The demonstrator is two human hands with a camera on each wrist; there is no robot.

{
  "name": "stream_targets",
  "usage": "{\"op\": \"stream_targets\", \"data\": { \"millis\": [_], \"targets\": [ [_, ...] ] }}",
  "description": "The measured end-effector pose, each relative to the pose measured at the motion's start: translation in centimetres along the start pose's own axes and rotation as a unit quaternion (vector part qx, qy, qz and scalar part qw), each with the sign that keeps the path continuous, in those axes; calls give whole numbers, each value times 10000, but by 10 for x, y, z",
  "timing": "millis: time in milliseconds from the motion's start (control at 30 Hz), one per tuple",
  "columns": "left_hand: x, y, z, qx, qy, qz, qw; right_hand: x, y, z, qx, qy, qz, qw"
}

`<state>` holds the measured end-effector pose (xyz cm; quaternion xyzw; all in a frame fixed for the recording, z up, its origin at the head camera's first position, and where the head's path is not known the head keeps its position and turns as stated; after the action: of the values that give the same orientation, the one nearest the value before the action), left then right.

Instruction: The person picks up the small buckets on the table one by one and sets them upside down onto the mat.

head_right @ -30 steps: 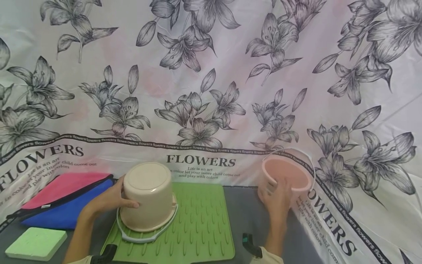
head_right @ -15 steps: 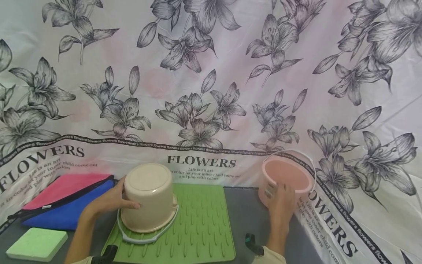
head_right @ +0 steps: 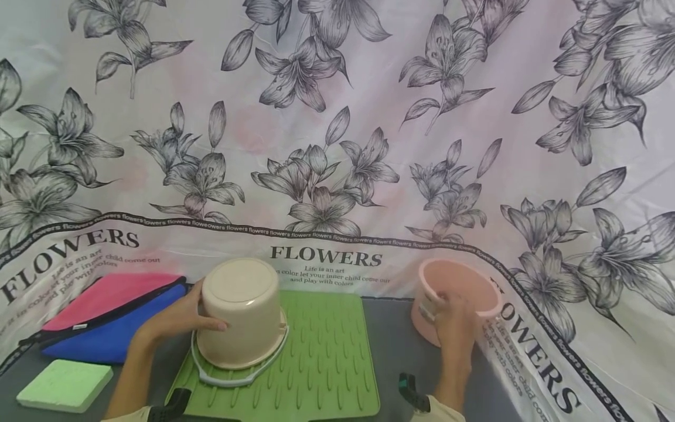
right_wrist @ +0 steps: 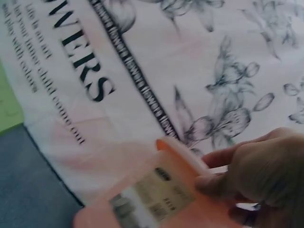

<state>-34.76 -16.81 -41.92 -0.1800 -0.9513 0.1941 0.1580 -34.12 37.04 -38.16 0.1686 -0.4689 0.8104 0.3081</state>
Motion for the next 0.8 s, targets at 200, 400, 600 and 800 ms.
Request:
{"op": "stream_targets", "data": {
  "millis": [200,400,600,800],
  "targets": [
    [-1,0,0,-11,-47,18,10000,-4,-23,19,240,-399,1794,9827],
    [2,2,-3,32,-58,12,10000,-13,-39,32,332,-810,2761,9571],
    [2,1,-2,82,-38,15,10000,-14,-29,34,190,-711,3176,9454],
    [1,0,-2,38,33,11,10000,-18,-17,33,193,-781,3891,9177]
  ]
}}
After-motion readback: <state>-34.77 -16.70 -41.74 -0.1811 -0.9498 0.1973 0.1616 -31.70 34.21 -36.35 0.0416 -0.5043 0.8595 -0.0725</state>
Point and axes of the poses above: each hand's wrist, its own x-axis towards the middle knuckle, its own y-axis out of the palm, z = x × y, the point moved 4 cm from there along x, towards the middle knuckle, and after that the axes turned 8 degrees about y, right-handed, at the moved point
